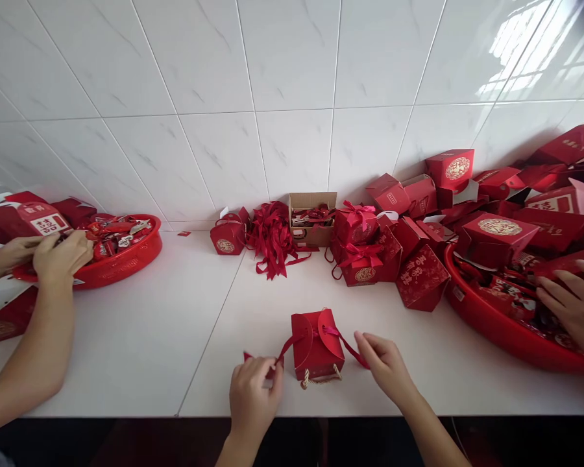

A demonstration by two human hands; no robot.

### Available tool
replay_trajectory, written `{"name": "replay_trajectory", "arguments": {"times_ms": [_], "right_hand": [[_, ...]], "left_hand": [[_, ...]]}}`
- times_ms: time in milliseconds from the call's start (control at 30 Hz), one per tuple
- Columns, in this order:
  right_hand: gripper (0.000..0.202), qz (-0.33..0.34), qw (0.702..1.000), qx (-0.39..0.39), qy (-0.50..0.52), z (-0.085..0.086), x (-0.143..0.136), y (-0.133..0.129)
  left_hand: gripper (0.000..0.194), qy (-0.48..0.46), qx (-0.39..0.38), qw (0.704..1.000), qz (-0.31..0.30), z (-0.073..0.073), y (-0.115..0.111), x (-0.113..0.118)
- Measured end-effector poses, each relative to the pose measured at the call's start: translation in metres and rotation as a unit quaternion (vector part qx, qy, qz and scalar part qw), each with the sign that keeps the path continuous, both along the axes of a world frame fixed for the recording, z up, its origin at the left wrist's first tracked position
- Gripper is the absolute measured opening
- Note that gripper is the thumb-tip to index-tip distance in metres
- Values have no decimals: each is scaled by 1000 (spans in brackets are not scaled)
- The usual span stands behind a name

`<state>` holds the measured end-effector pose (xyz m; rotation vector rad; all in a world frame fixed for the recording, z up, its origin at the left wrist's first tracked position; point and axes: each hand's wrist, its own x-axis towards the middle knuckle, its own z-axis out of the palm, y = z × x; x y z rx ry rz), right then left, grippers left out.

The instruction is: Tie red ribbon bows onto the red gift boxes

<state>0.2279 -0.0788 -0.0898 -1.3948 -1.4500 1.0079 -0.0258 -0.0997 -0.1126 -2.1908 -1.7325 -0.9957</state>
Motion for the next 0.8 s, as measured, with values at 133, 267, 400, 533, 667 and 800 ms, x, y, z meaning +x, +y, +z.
{"name": "replay_trajectory", "arguments": {"times_ms": [133, 267, 400, 533, 667, 800], "right_hand": [[40, 88, 992, -88, 10, -12, -4, -7], [54, 47, 986, -134, 87, -20, -11, -10], [37, -22, 986, -88, 140, -18, -15, -11], [13, -55, 995, -1, 83, -14, -17, -4], [12, -56, 996, 39, 54, -18, -16, 2], [12, -63, 994, 35, 78, -23, -7, 4]], "left_hand": [[43, 39, -56, 996, 65, 9, -9, 3], [42, -59, -174, 959, 216, 31, 1, -24], [40, -240, -331, 890, 201, 42, 0, -44], [46, -394, -443, 805, 33, 36, -13, -26], [62, -551, -486, 677, -43, 36, -21, 0], [52, -746, -374, 551, -26, 41, -10, 8]]}}
